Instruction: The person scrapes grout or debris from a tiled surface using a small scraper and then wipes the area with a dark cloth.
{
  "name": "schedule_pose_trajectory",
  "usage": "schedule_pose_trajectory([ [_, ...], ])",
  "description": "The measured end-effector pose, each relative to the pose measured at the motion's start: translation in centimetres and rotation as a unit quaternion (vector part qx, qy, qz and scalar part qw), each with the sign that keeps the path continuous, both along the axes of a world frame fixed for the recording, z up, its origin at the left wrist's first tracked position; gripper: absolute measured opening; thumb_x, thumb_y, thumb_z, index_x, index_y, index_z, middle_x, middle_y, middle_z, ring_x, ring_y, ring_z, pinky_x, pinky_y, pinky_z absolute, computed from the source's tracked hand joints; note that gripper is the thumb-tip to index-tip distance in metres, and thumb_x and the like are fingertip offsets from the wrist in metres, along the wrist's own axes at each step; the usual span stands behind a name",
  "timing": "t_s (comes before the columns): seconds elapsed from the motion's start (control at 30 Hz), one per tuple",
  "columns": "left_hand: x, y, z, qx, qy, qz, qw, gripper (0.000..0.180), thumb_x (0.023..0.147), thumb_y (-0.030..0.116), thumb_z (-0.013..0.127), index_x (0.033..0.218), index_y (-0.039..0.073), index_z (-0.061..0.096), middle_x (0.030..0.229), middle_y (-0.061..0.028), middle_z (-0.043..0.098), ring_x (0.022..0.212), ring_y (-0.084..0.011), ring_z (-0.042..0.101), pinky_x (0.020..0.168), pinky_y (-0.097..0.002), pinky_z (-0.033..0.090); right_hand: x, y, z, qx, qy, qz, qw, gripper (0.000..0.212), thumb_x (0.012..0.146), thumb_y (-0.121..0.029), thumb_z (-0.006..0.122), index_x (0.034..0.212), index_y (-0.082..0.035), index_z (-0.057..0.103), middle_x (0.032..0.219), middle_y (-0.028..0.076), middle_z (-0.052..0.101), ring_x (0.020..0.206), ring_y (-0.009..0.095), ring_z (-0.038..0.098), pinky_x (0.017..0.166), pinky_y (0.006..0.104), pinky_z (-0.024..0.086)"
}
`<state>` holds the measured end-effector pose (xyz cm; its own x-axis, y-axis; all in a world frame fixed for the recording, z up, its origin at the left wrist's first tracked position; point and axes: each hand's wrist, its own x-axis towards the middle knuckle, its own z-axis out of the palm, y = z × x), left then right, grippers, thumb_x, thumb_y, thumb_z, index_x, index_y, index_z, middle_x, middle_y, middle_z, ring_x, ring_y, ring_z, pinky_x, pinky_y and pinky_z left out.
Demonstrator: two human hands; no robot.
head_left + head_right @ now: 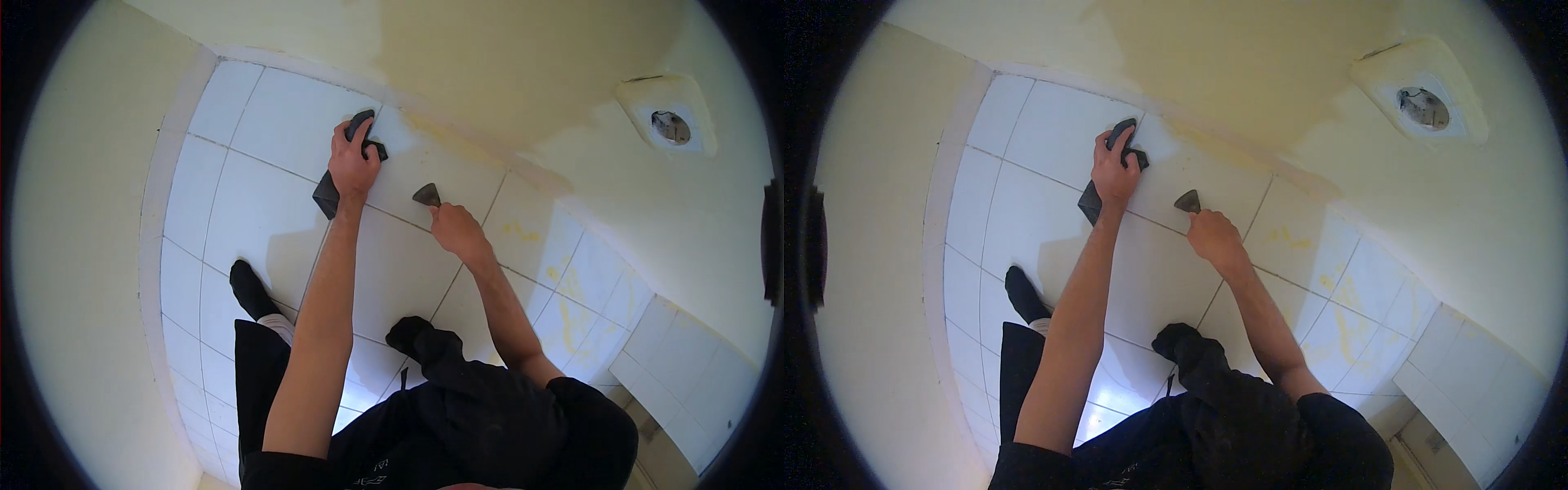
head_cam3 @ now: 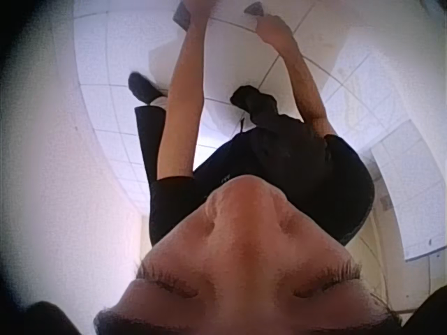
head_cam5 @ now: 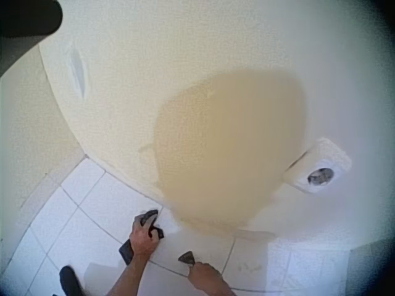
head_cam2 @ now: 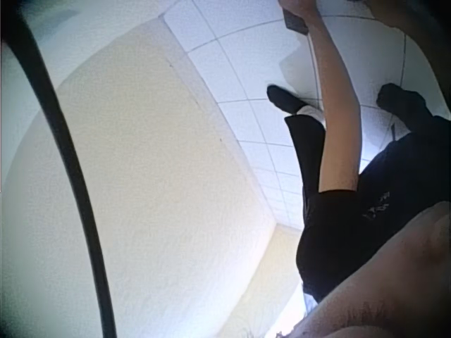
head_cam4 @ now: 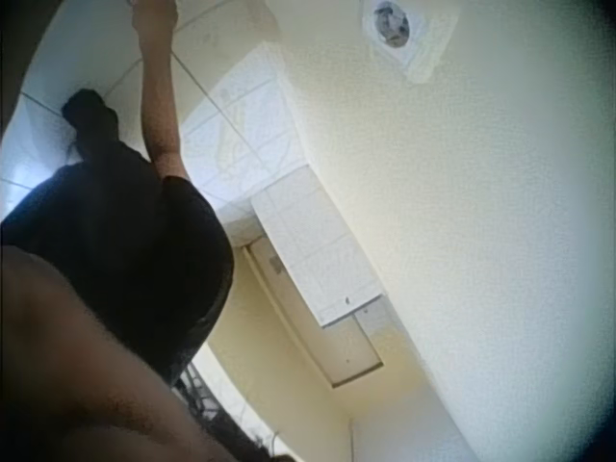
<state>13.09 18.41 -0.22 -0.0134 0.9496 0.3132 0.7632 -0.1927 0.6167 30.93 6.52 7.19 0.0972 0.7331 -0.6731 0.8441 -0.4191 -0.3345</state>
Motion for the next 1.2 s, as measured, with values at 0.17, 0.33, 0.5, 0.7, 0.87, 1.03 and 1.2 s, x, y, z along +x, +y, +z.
schedule_pose_trajectory([
  [0.17,0.2,0.0,-0.1,-0.006,-0.001,0.001,1.000,0.049,0.075,0.010,0.060,0.123,0.022,0.068,0.121,-0.0153,0.056,0.111,-0.0354,0.060,0.083,-0.0448,0.056,0.2,0.3,-0.8,0.047,0.009,-0.047,0.998,0.045,0.105,-0.033,0.042,0.099,0.007,0.063,0.099,0.033,0.067,0.096,0.047,0.066,0.086,0.0545,0.053],
  [0.33,0.2,0.0,0.2,-0.007,-0.009,0.003,1.000,0.050,0.076,0.010,0.060,0.123,0.022,0.068,0.122,-0.0150,0.056,0.111,-0.0356,0.059,0.083,-0.0448,0.056,0.4,1.4,-1.4,0.078,-0.001,-0.053,0.996,0.045,0.105,-0.032,0.042,0.097,0.007,0.062,0.094,0.032,0.067,0.091,0.048,0.066,0.083,0.0544,0.053],
  [0.5,0.0,-0.1,0.1,-0.015,-0.004,0.005,1.000,0.049,0.076,0.010,0.059,0.123,0.022,0.068,0.122,-0.0158,0.056,0.111,-0.0361,0.059,0.083,-0.0451,0.056,0.1,2.3,-1.0,0.049,0.005,-0.024,0.999,0.044,0.104,-0.032,0.043,0.096,0.007,0.062,0.092,0.031,0.068,0.091,0.048,0.067,0.083,0.0541,0.053],
  [0.7,0.0,0.0,0.0,-0.007,0.002,0.002,1.000,0.048,0.077,0.010,0.059,0.123,0.021,0.068,0.122,-0.0162,0.056,0.109,-0.0367,0.060,0.082,-0.0451,0.056,-0.5,2.5,-1.0,0.054,0.002,-0.038,0.998,0.043,0.104,-0.031,0.044,0.097,0.007,0.064,0.095,0.031,0.068,0.093,0.047,0.067,0.083,0.0532,0.054],
  [0.87,0.0,0.0,0.1,-0.025,-0.006,0.001,1.000,0.050,0.077,0.010,0.060,0.125,0.024,0.068,0.125,-0.0161,0.056,0.109,-0.0368,0.060,0.084,-0.0454,0.056,-0.4,2.7,-0.4,0.034,0.003,-0.032,0.999,0.043,0.104,-0.030,0.044,0.097,0.007,0.065,0.097,0.031,0.068,0.094,0.047,0.067,0.084,0.0531,0.053],
  [1.03,-0.1,0.1,-0.2,-0.019,0.001,0.002,1.000,0.052,0.077,0.011,0.060,0.126,0.026,0.067,0.127,-0.0157,0.055,0.110,-0.0366,0.061,0.086,-0.0453,0.055,-0.5,2.7,-0.8,0.047,0.004,-0.033,0.998,0.044,0.104,-0.031,0.043,0.097,0.007,0.065,0.098,0.031,0.068,0.096,0.046,0.067,0.086,0.0532,0.053],
  [1.2,-0.1,0.0,-0.2,-0.017,-0.007,0.003,1.000,0.052,0.077,0.010,0.060,0.126,0.026,0.067,0.126,-0.0157,0.055,0.110,-0.0362,0.061,0.086,-0.0450,0.055,-0.7,3.1,-0.7,0.049,-0.005,-0.031,0.998,0.045,0.104,-0.031,0.042,0.097,0.007,0.066,0.097,0.030,0.069,0.096,0.046,0.067,0.087,0.0537,0.053],
])
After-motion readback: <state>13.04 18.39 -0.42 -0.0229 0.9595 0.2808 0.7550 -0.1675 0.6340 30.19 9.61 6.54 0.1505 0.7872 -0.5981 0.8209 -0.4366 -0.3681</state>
